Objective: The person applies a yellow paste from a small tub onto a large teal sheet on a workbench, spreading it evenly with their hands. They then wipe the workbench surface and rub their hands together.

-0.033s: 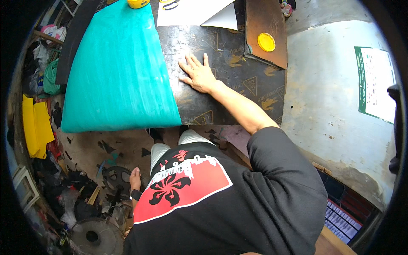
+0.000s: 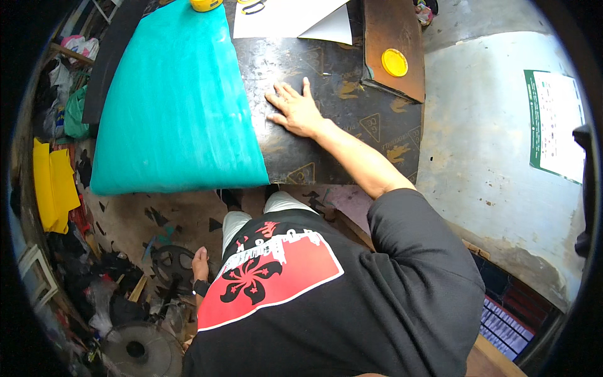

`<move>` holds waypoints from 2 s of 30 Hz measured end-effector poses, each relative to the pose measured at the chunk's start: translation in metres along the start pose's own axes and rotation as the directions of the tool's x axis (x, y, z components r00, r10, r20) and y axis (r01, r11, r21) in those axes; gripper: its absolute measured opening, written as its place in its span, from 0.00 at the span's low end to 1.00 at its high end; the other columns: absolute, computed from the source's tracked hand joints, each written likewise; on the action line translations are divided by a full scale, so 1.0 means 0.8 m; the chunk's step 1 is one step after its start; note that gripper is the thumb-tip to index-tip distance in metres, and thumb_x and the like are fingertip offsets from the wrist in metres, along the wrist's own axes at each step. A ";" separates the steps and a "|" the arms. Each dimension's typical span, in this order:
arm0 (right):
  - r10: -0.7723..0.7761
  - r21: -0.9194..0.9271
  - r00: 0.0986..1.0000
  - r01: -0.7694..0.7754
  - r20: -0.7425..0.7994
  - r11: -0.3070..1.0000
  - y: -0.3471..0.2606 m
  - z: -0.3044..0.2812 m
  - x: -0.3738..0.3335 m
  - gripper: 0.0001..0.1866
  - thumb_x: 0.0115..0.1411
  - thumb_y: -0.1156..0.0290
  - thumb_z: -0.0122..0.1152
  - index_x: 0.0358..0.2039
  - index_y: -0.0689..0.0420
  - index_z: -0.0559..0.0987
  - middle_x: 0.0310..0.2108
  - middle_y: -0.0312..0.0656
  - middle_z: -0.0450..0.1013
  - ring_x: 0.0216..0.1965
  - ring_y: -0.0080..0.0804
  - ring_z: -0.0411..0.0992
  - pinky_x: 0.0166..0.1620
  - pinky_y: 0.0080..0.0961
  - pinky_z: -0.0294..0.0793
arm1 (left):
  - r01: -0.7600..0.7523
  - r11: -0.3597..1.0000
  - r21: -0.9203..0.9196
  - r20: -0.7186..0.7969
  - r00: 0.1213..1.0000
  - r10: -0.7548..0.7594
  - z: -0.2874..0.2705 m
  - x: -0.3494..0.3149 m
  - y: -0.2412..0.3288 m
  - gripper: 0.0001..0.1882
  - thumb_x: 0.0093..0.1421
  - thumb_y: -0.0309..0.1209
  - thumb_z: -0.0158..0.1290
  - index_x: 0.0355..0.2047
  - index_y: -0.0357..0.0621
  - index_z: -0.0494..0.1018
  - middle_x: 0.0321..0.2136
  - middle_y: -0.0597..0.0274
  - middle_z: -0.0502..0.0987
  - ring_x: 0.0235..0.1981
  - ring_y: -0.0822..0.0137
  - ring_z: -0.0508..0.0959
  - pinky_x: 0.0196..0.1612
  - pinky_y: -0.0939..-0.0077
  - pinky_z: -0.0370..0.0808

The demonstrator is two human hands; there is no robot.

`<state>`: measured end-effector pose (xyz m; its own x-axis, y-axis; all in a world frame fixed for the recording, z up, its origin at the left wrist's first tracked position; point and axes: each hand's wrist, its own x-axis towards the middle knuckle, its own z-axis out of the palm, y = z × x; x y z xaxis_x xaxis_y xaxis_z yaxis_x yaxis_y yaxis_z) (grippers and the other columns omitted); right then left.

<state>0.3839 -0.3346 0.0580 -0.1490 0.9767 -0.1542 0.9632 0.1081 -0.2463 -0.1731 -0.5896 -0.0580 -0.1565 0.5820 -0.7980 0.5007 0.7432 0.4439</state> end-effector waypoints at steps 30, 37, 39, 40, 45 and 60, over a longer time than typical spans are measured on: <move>0.392 -0.045 0.878 -0.419 -0.277 0.907 0.063 0.015 -0.069 0.37 0.63 0.42 0.44 0.68 0.46 0.53 0.70 0.49 0.42 0.71 0.44 0.37 0.65 0.64 0.28 | 0.053 0.988 0.147 -0.002 0.999 -0.054 -0.021 0.041 0.047 0.28 0.67 0.49 0.42 0.57 0.40 0.68 0.53 0.50 0.73 0.52 0.59 0.74 0.55 0.70 0.67; 0.341 -0.033 0.905 -0.361 -0.255 0.932 0.048 0.037 -0.105 0.39 0.62 0.41 0.45 0.68 0.46 0.51 0.70 0.50 0.40 0.71 0.45 0.35 0.65 0.65 0.29 | -0.123 0.959 0.255 -0.013 0.991 0.131 -0.006 0.036 0.054 0.33 0.67 0.52 0.36 0.61 0.35 0.61 0.60 0.46 0.64 0.62 0.52 0.63 0.62 0.65 0.58; 0.316 0.005 0.933 -0.320 -0.172 0.948 0.023 0.035 -0.133 0.40 0.61 0.42 0.48 0.68 0.47 0.52 0.70 0.51 0.40 0.71 0.46 0.36 0.65 0.66 0.30 | -0.175 0.951 0.256 0.039 0.985 0.170 -0.005 0.043 0.061 0.33 0.68 0.52 0.36 0.61 0.36 0.61 0.61 0.47 0.63 0.63 0.53 0.62 0.63 0.65 0.57; 0.296 0.001 0.945 -0.299 -0.137 0.954 0.011 0.034 -0.145 0.40 0.60 0.42 0.49 0.67 0.48 0.53 0.70 0.51 0.40 0.71 0.47 0.36 0.64 0.66 0.30 | -0.200 0.942 0.268 0.052 0.980 0.193 -0.005 0.048 0.065 0.33 0.68 0.52 0.36 0.61 0.36 0.61 0.61 0.47 0.63 0.63 0.53 0.62 0.63 0.65 0.57; 0.162 0.020 0.987 -0.162 -0.020 0.987 -0.007 0.027 -0.183 0.40 0.61 0.41 0.46 0.68 0.46 0.52 0.70 0.50 0.39 0.71 0.47 0.35 0.65 0.65 0.28 | -0.115 0.968 0.225 0.043 0.993 0.108 -0.013 0.064 0.072 0.32 0.68 0.50 0.36 0.58 0.35 0.65 0.60 0.48 0.65 0.62 0.53 0.63 0.63 0.68 0.58; 0.104 -0.159 0.971 -0.141 -0.217 0.977 0.090 0.027 -0.089 0.37 0.62 0.40 0.42 0.68 0.42 0.52 0.71 0.43 0.40 0.72 0.38 0.35 0.67 0.60 0.28 | -0.209 0.924 0.321 0.101 0.977 0.186 -0.026 0.036 0.011 0.32 0.69 0.49 0.36 0.57 0.32 0.65 0.58 0.45 0.67 0.60 0.52 0.65 0.62 0.67 0.59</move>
<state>0.4591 -0.4003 0.0306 0.0044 0.9995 0.0321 0.9978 -0.0023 -0.0664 -0.1911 -0.5594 -0.0685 0.0260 0.6742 -0.7381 0.7685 0.4587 0.4461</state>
